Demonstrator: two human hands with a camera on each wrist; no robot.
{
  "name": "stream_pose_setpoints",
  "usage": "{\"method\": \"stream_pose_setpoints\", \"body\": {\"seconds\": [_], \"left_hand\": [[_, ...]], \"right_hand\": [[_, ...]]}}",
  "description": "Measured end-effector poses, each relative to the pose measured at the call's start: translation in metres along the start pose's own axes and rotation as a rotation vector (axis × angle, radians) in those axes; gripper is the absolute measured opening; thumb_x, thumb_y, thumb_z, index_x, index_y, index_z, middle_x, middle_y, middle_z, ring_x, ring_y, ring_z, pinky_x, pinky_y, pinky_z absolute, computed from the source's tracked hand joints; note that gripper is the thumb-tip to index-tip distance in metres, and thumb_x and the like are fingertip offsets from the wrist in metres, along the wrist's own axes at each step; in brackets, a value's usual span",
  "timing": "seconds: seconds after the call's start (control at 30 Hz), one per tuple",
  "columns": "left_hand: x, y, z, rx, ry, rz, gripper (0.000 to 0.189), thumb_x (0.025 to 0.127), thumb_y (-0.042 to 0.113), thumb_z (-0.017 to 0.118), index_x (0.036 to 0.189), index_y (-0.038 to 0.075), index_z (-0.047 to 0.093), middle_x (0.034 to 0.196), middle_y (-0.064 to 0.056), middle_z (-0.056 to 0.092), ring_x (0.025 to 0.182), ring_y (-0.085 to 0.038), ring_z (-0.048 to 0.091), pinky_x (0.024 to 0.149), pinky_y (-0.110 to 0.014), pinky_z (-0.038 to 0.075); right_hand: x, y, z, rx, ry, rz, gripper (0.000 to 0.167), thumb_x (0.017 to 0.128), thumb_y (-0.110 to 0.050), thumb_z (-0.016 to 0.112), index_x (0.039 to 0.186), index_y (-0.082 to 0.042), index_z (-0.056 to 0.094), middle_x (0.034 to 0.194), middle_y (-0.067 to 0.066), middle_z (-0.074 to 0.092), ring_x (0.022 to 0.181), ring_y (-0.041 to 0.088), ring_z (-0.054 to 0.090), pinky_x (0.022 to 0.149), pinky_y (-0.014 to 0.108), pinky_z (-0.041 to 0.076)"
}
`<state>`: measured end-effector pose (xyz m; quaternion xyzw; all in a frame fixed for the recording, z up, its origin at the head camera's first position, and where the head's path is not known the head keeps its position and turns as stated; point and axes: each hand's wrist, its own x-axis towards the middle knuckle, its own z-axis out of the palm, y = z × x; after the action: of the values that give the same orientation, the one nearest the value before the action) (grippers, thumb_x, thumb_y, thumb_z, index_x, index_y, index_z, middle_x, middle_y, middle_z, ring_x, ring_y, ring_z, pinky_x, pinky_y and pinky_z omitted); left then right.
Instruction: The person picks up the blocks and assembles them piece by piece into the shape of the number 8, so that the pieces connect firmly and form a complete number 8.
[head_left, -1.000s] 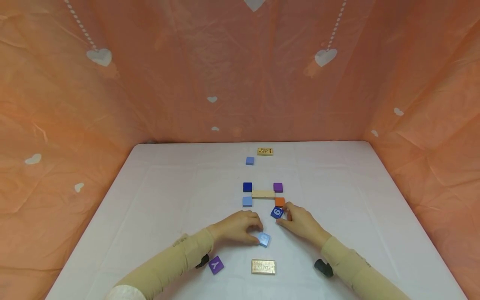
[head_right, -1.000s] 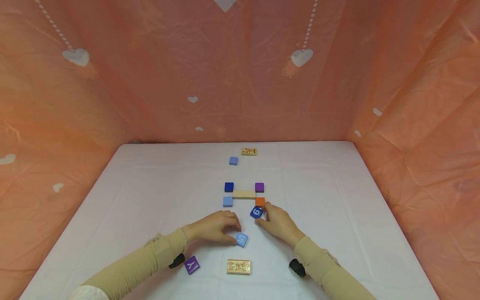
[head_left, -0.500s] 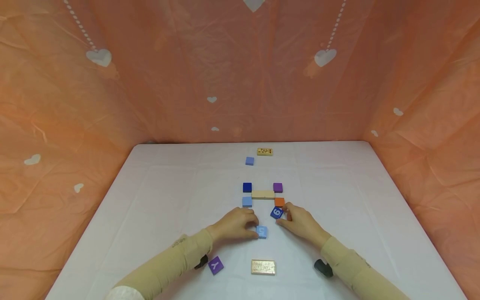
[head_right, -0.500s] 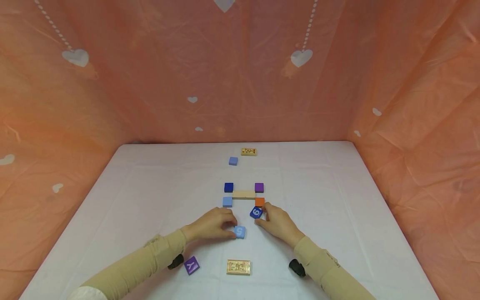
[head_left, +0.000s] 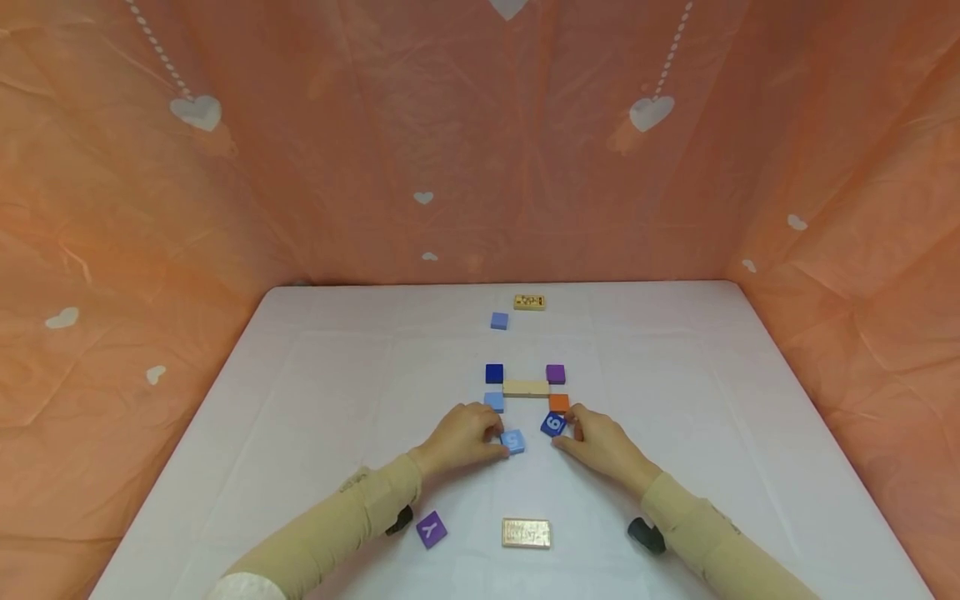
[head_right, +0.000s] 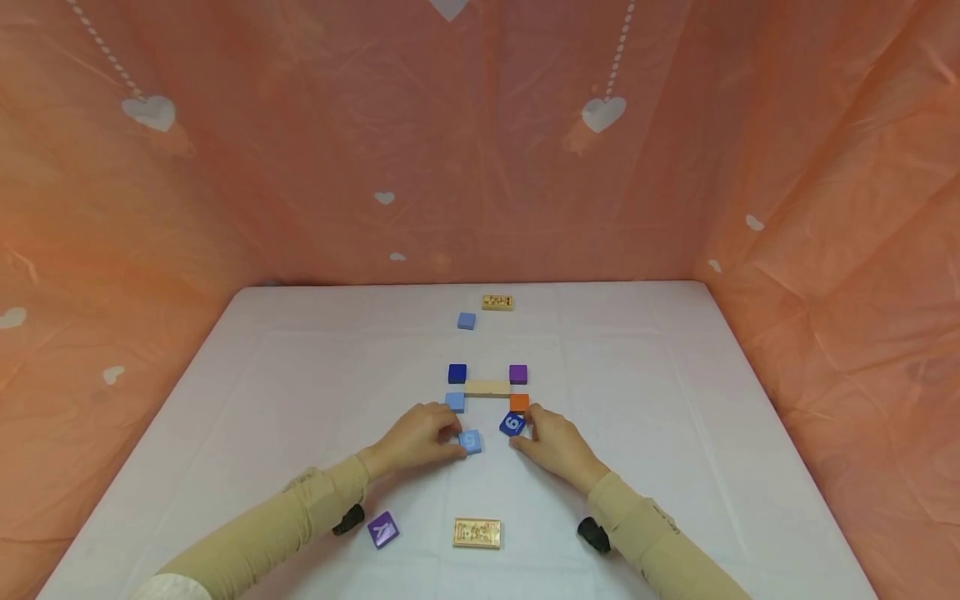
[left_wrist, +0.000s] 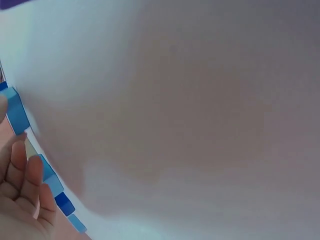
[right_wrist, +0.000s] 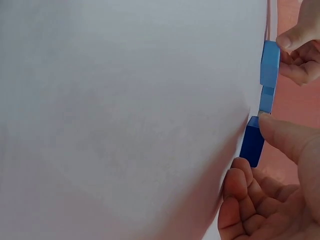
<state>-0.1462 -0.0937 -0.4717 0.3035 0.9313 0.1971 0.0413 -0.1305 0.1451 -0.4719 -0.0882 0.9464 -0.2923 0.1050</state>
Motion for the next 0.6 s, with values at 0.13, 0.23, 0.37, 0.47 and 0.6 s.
{"method": "stream_pose_setpoints", "body": {"seconds": [0.13, 0.23, 0.37, 0.47, 0.6], "left_hand": [[0.0007, -0.0015, -0.0008, 0.014, 0.053, -0.036, 0.027, 0.074, 0.037, 0.075, 0.082, 0.013, 0.069, 0.066, 0.007, 0.052, 0.063, -0.006, 0.041, 0.062, -0.020, 0.032], [0.0016, -0.0030, -0.0005, 0.022, 0.085, -0.057, 0.026, 0.074, 0.036, 0.076, 0.081, 0.011, 0.068, 0.066, 0.006, 0.051, 0.061, -0.006, 0.040, 0.061, -0.021, 0.032], [0.0023, -0.0034, -0.0010, 0.033, 0.106, -0.080, 0.027, 0.074, 0.036, 0.075, 0.077, 0.011, 0.066, 0.066, 0.006, 0.053, 0.062, -0.007, 0.041, 0.061, -0.022, 0.033], [0.0021, -0.0029, -0.0017, 0.051, 0.116, -0.092, 0.027, 0.074, 0.036, 0.075, 0.075, 0.012, 0.064, 0.067, 0.005, 0.054, 0.063, -0.008, 0.043, 0.062, -0.023, 0.034], [0.0019, -0.0031, -0.0018, 0.061, 0.122, -0.098, 0.027, 0.074, 0.037, 0.075, 0.074, 0.012, 0.063, 0.068, 0.005, 0.056, 0.063, -0.008, 0.045, 0.062, -0.024, 0.036]], "right_hand": [[0.0001, -0.0008, -0.0010, -0.002, -0.002, 0.003, 0.039, 0.083, -0.030, 0.069, 0.109, -0.005, 0.057, 0.067, 0.000, 0.052, 0.060, 0.012, 0.045, 0.054, 0.024, 0.036], [0.0002, -0.0002, -0.0007, -0.003, -0.009, 0.009, 0.039, 0.083, -0.030, 0.069, 0.109, -0.005, 0.057, 0.068, 0.000, 0.052, 0.060, 0.012, 0.045, 0.054, 0.024, 0.036], [0.0005, 0.0007, 0.0000, -0.003, -0.012, 0.007, 0.038, 0.083, -0.030, 0.069, 0.109, -0.005, 0.057, 0.068, 0.000, 0.052, 0.060, 0.012, 0.045, 0.054, 0.024, 0.036], [0.0005, 0.0007, 0.0001, -0.005, -0.010, 0.004, 0.038, 0.083, -0.030, 0.069, 0.108, -0.005, 0.057, 0.068, 0.000, 0.051, 0.060, 0.012, 0.045, 0.054, 0.024, 0.036], [0.0002, 0.0006, 0.0003, -0.008, -0.008, 0.003, 0.037, 0.083, -0.030, 0.069, 0.108, -0.005, 0.058, 0.068, 0.000, 0.051, 0.060, 0.012, 0.045, 0.054, 0.024, 0.036]]}}
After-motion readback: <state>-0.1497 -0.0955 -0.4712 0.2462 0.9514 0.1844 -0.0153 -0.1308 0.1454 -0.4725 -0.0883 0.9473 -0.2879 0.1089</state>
